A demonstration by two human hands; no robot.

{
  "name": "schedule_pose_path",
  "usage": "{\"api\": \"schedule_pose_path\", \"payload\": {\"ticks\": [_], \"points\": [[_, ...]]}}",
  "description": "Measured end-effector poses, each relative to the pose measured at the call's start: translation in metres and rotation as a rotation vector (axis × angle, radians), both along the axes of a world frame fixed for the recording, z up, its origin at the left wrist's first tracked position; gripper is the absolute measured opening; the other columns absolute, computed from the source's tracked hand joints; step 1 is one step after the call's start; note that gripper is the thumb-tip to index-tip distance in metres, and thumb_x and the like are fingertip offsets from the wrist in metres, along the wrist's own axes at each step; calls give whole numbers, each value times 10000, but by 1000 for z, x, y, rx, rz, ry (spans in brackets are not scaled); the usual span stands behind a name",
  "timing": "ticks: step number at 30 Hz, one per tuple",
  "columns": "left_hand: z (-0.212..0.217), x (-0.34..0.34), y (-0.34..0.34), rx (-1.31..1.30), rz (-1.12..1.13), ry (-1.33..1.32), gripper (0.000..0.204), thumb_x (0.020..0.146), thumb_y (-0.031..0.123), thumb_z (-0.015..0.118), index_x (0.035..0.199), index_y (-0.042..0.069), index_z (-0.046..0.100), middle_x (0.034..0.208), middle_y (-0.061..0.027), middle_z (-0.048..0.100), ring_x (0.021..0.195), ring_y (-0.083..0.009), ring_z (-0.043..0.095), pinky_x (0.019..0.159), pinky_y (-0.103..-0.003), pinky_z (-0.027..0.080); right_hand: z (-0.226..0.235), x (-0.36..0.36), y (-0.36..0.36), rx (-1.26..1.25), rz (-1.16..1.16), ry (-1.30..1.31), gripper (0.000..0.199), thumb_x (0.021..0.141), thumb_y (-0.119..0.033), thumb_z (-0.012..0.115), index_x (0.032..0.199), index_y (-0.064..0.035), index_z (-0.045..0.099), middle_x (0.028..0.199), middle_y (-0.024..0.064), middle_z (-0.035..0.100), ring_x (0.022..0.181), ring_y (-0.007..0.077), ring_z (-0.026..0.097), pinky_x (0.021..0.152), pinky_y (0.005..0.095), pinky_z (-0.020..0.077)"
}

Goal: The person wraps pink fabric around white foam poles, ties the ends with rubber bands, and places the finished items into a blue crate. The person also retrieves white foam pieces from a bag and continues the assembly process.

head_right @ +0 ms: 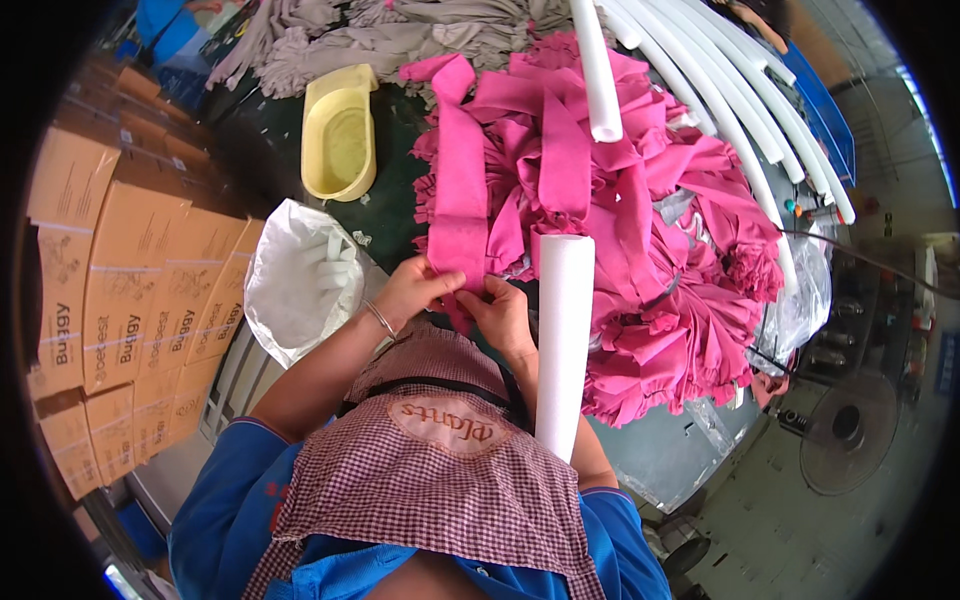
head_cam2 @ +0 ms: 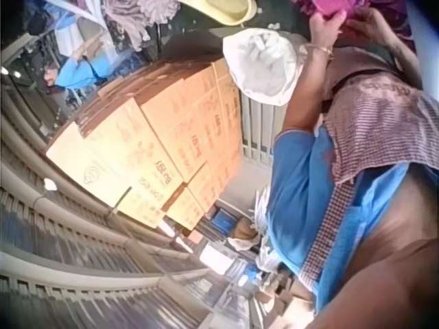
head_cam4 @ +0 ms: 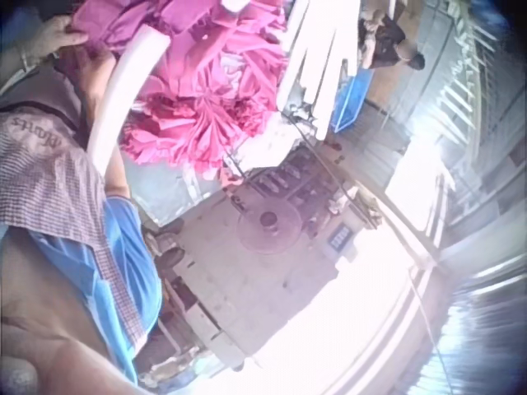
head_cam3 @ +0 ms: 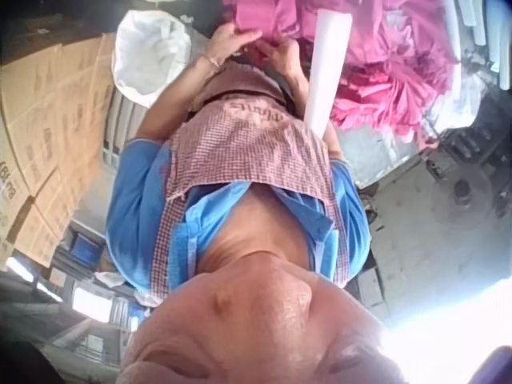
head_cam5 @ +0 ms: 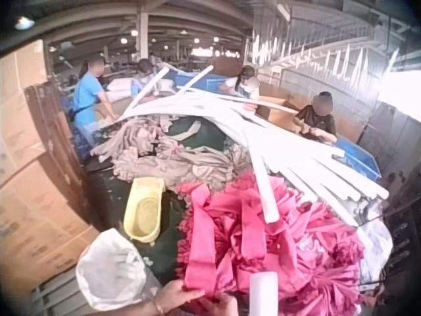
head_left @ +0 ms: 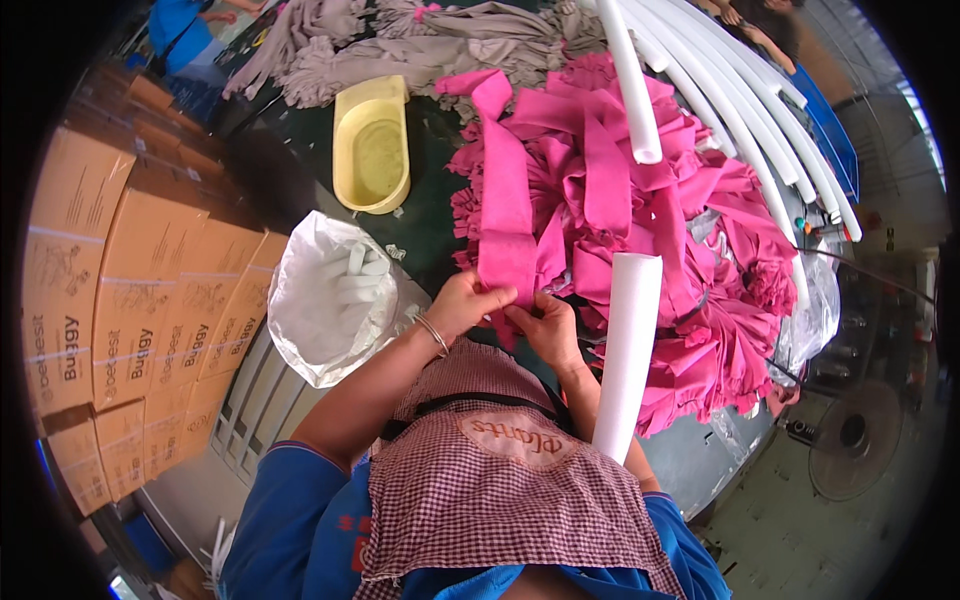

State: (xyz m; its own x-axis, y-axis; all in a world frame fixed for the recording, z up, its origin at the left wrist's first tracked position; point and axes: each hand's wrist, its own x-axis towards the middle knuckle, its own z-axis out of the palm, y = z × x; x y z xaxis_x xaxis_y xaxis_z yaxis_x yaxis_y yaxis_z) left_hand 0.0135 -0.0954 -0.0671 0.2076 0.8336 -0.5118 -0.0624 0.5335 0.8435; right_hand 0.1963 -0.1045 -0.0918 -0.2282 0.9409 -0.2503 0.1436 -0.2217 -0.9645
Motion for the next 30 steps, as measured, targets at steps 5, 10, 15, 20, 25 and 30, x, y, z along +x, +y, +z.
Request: {"api": "schedule_pose_path", "payload": {"ticks": [5,10,15,20,25,30], "points": [[-7,-5,-19,7,99,-82,229,898,159,681,1050,-9,649,898,-62,689,762,-120,658,676,-276,554,25,-18,0,-157,-82,70,226,883,-110,680,692,-11,611,574,-14,554,514,44,457,446,243,371],[-11,-10,-26,66,113,-151,174,871,57,680,1029,-13,658,893,-37,686,774,-105,649,683,-253,546,24,-13,0,-87,-182,30,168,878,-109,703,772,-12,615,641,-28,553,555,42,464,491,229,393],[14,-12,-23,61,216,-93,69,895,68,669,937,14,673,836,10,658,731,-52,596,654,-209,498,57,-11,0,750,-197,-492,233,718,-69,794,883,-46,632,853,91,600,747,243,582,640,352,492],[30,-6,-21,140,198,-80,97,907,100,665,928,7,679,793,33,632,678,-27,567,595,-188,484,68,-16,0,869,49,-483,304,638,-36,789,929,-37,699,870,102,636,779,295,580,685,372,492],[49,-12,-24,113,143,-212,188,951,145,608,1033,-13,667,832,-15,655,732,-78,615,656,-227,508,63,-15,-1,715,21,-307,130,729,9,733,847,-18,688,796,96,645,712,247,593,654,329,483],[57,-19,-27,169,196,-196,217,941,55,581,1136,-15,645,958,-91,682,829,-144,651,730,-260,526,64,-9,-2,47,-42,243,38,869,-22,665,903,-19,682,796,9,633,702,90,555,627,245,456]]}}
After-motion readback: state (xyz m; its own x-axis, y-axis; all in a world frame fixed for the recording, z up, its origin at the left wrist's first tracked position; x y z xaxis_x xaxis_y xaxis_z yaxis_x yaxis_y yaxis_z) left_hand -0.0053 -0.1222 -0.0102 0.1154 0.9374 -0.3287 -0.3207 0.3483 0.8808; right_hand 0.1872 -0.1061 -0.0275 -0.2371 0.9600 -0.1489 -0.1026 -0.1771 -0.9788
